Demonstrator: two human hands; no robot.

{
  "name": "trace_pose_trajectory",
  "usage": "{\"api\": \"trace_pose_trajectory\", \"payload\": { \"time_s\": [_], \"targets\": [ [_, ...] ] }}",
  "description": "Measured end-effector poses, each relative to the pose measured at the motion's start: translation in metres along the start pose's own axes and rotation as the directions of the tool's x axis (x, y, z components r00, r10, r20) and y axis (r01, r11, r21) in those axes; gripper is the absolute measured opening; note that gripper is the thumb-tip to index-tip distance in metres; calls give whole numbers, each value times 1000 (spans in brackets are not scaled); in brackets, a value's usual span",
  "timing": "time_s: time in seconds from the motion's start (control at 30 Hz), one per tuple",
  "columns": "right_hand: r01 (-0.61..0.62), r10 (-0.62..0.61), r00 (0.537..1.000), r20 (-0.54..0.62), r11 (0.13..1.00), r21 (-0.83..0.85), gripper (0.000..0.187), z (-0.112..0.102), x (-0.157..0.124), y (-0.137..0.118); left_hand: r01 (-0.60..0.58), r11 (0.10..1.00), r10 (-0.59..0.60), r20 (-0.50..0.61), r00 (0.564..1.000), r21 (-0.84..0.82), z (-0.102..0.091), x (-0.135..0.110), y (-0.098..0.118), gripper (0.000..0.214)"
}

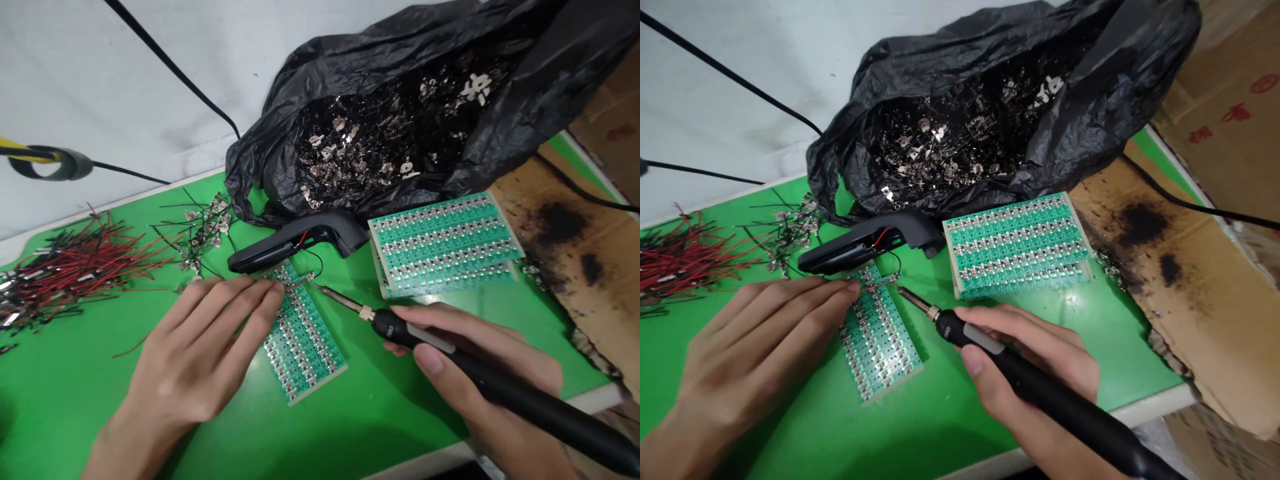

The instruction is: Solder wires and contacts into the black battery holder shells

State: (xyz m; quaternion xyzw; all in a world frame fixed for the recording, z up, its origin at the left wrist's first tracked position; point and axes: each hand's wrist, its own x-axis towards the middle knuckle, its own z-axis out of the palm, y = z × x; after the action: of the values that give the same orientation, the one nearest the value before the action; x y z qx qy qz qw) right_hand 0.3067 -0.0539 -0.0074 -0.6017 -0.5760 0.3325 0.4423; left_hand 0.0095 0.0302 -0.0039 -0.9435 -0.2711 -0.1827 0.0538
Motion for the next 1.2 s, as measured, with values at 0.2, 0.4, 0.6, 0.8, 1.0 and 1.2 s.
{"api": "trace_pose_trajectory", "payload": {
  "time_s": [0.2, 0.4, 0.6, 0.8, 1.0, 1.2],
  "targets": [
    [-26, 26, 1000, -6, 1000, 11, 19, 1, -2, 2, 3, 1000, -3, 15, 1000, 7, 1, -2, 0, 32],
    [-42, 43, 999, -32, 999, 6, 17, 0, -7, 4, -23, 1000, 23, -6, 1000, 12, 0, -1, 0, 29],
    [-47, 48, 998, -28, 998, 28, 22, -5, -11, 7, 1, 999, -1, 18, 1000, -38, 0, 2, 2, 26],
    [-37, 40, 998, -37, 995, 97, 24, -7, -13, 8, 49, 998, -51, -51, 997, -28, 0, -3, 2, 28],
    [79, -75, 991, -109, 996, 28, 21, -6, -14, 17, 78, 995, -83, -86, 993, -62, 6, -6, 2, 19],
    [76, -74, 995, -70, 997, 20, 26, -2, -11, 16, 120, 978, -138, -97, 986, -172, 12, -5, 4, 23]
  ]
}}
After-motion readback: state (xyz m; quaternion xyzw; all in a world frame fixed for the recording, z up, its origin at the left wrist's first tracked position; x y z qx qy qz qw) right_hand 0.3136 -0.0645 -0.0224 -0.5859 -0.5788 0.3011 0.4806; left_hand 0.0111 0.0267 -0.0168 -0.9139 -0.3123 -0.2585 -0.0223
